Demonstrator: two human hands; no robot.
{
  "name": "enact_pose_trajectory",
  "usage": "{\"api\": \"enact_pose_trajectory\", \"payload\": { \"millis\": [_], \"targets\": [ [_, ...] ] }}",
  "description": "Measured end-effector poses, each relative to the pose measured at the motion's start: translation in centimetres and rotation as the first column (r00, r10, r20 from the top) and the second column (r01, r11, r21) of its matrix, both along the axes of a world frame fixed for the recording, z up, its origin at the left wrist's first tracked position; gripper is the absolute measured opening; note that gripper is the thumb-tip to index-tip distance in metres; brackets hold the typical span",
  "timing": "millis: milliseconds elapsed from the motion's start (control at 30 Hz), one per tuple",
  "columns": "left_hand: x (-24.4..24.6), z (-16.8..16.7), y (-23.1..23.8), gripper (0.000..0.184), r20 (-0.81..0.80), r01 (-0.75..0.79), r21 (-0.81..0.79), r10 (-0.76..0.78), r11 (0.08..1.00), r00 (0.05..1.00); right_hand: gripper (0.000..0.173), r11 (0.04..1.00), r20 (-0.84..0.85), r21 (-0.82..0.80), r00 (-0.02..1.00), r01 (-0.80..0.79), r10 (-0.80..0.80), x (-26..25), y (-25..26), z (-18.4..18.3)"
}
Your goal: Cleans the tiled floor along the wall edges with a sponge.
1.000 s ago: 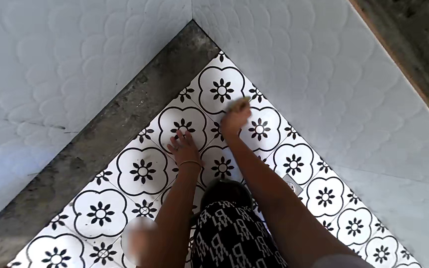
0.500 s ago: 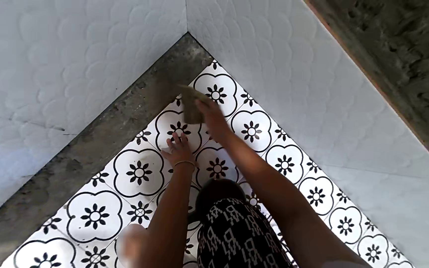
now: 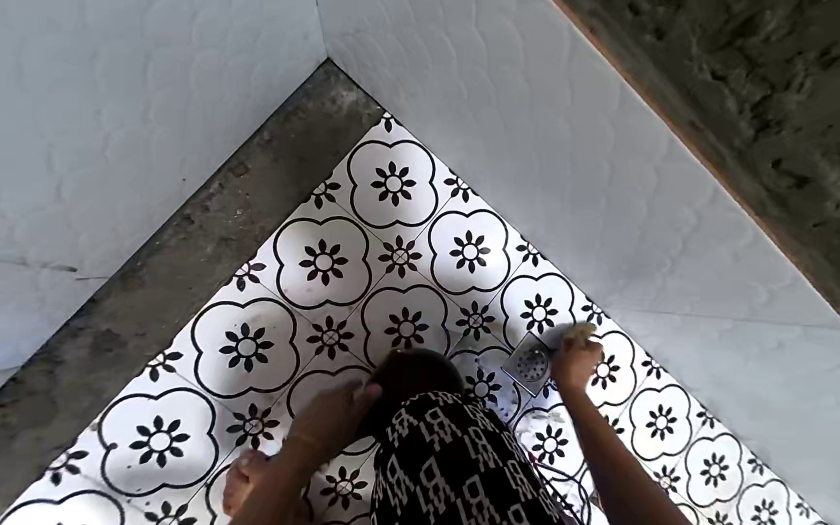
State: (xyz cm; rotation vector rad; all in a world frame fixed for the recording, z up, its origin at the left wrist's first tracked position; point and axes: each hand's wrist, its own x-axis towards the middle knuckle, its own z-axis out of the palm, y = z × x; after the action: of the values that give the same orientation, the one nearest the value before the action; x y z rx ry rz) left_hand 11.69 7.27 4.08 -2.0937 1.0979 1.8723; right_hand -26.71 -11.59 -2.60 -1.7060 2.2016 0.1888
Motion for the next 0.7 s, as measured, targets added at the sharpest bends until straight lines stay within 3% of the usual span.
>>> {"api": "enact_pose_trajectory", "payload": {
  "millis": [67, 133, 233, 333, 400, 500, 567, 600, 633, 700],
  "targets": [
    [-2.6, 3.4, 0.9, 0.065, 0.01, -0.016, 0.075, 0.015, 0.997, 1.0, 0.044, 0.989, 0.068, -0.005, 0.987, -0.145, 0.145, 5.7, 0.9, -0.3],
    [-4.3, 8.2, 0.3, 0.052, 0.152, -0.131, 0.073, 0.119, 0.989, 0.981, 0.047, 0.965, 0.166, 0.005, 0.952, -0.261, 0.256, 11.6, 1.7, -0.7],
    [-5.3, 13.0, -0.4, 0.038, 0.362, -0.408, -0.017, 0.386, 0.913, 0.849, 0.046, 0.918, 0.303, -0.051, 0.87, -0.393, 0.39, 21.2, 2.3, -2.0],
    [-4.8, 11.6, 2.8, 0.04, 0.367, -0.309, -0.184, 0.357, 0.933, 0.859, 0.041, 0.832, 0.437, -0.117, 0.724, -0.542, 0.534, 30.6, 1.7, -2.6],
    [-4.4, 9.1, 6.3, 0.043, 0.371, -0.185, -0.317, 0.301, 0.93, 0.879, 0.042, 0.781, 0.538, -0.041, 0.645, -0.623, 0.543, 36.7, 1.0, -2.2],
    [-3.7, 3.4, 12.1, 0.073, 0.446, -0.07, -0.461, 0.299, 0.885, 0.844, 0.039, 0.769, 0.789, 0.121, 0.53, -0.627, 0.309, 44.5, 0.8, -2.6],
    [-3.0, 1.7, 14.5, 0.088, 0.432, -0.116, -0.439, 0.323, 0.891, 0.842, 0.036, 0.756, 0.92, 0.235, 0.392, -0.611, 0.031, 47.7, 1.5, -2.1],
    [-2.5, 1.3, 15.6, 0.089, 0.419, -0.134, -0.443, 0.336, 0.887, 0.843, 0.038, 0.749, 0.941, 0.23, 0.338, -0.622, -0.008, 48.2, 1.7, -1.0],
    [-2.0, 1.0, 16.7, 0.086, 0.379, -0.164, -0.443, 0.35, 0.881, 0.857, 0.04, 0.751, 0.956, 0.165, 0.291, -0.64, 0.039, 47.9, 1.8, 0.4],
    [-1.2, 0.4, 19.0, 0.086, 0.268, -0.246, -0.432, 0.384, 0.868, 0.884, 0.042, 0.736, 0.921, -0.049, 0.254, -0.675, 0.294, 44.4, 1.2, 3.0]
  ]
}}
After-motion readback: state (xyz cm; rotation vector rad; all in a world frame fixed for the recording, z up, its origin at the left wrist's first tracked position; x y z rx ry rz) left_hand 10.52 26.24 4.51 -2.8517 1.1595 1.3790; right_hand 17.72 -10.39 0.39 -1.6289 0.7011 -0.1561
